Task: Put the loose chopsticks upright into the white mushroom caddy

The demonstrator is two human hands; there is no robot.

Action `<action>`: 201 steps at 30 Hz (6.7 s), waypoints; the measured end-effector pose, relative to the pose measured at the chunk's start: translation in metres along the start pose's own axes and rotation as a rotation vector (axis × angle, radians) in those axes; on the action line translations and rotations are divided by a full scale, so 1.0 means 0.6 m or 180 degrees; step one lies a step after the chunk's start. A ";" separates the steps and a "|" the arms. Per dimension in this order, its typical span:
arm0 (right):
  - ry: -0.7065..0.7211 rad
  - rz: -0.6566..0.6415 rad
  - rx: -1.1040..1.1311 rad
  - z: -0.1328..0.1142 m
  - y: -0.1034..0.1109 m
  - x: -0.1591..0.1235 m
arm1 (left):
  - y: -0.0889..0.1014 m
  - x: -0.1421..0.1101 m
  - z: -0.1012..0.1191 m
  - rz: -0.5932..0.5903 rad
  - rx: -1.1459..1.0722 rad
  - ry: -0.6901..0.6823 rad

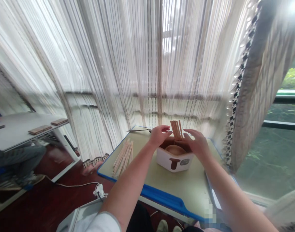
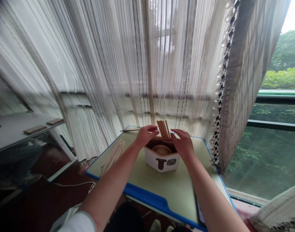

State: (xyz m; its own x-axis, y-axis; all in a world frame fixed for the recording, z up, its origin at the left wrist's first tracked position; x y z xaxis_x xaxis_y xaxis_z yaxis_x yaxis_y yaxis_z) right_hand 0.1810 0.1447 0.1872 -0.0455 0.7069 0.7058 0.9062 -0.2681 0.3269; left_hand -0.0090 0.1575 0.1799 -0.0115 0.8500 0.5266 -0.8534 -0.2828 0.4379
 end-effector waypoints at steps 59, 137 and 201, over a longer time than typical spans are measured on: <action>0.0442 -0.2409 0.0434 -0.153 -0.440 -0.268 | 0.270 -0.267 -0.309 0.0617 0.1301 0.0834; 0.0149 -0.0357 0.1698 -0.193 -0.165 0.039 | 0.109 -0.087 -0.074 0.0415 -0.0536 -0.0079; -0.0183 -0.0790 -0.0943 -0.121 -0.161 0.082 | 0.045 -0.056 -0.086 0.0875 0.0369 -0.0197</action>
State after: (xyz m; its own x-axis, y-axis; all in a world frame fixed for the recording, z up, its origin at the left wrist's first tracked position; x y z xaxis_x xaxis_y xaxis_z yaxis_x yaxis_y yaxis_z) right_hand 0.0610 0.1578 0.2357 -0.2168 0.8073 0.5489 0.7096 -0.2558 0.6565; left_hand -0.0582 0.1443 0.1366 -0.1989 0.7069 0.6787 -0.7575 -0.5503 0.3512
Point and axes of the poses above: each hand's wrist, its own x-axis towards the middle knuckle, its own y-axis out of the back of the hand, z = x × y, the point moved 7 cm from there along x, towards the middle knuckle, and after that the axes turned 14 degrees about x, right-handed, at the moved point
